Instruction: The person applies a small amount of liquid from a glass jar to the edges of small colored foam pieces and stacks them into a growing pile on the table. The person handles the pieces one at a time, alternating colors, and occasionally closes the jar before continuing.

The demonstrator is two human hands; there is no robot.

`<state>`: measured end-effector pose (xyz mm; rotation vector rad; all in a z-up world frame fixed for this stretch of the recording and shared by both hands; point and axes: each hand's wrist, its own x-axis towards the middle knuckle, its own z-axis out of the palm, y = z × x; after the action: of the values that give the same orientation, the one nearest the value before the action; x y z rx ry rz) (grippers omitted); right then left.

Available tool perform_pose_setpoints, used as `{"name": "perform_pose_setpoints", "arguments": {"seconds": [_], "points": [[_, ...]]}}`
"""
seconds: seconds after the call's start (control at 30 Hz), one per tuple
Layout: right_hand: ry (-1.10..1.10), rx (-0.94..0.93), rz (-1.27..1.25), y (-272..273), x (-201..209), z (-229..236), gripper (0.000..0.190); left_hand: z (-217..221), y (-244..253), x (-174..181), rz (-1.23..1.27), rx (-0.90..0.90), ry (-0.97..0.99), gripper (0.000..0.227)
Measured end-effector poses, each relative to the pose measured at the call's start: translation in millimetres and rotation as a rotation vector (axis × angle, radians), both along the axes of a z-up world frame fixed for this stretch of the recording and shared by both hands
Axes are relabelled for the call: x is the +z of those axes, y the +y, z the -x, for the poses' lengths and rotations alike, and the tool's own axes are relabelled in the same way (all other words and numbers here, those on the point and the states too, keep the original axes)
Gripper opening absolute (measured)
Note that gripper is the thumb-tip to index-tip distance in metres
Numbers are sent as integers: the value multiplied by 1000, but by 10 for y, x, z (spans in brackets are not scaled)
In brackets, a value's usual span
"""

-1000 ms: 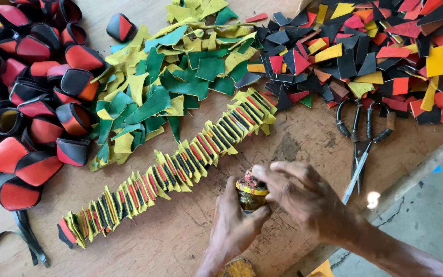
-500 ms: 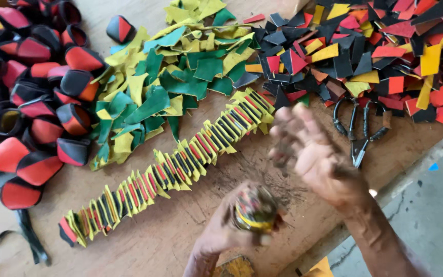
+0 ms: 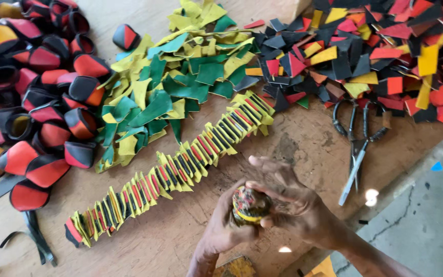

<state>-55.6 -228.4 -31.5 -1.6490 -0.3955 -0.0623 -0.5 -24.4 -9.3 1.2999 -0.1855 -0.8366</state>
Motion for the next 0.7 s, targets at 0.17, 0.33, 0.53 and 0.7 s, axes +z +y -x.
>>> {"name": "perform_pose_setpoints", "arguments": {"seconds": [0.17,0.33,0.53,0.7], "points": [[-276,-71,292,-187,271,-134,57,4,14,-11,-276,-54,-352,66],[-136,-94,-40,-526,428,-492,86,166,139,-102,-184,46,-80,98],[-529,-154,716,-348,298,-130,63,106,206,-250,-299,1,-156,110],[-555,-86,589,-272,387,-118,59,108,120,-157,87,-102,135,81]]}}
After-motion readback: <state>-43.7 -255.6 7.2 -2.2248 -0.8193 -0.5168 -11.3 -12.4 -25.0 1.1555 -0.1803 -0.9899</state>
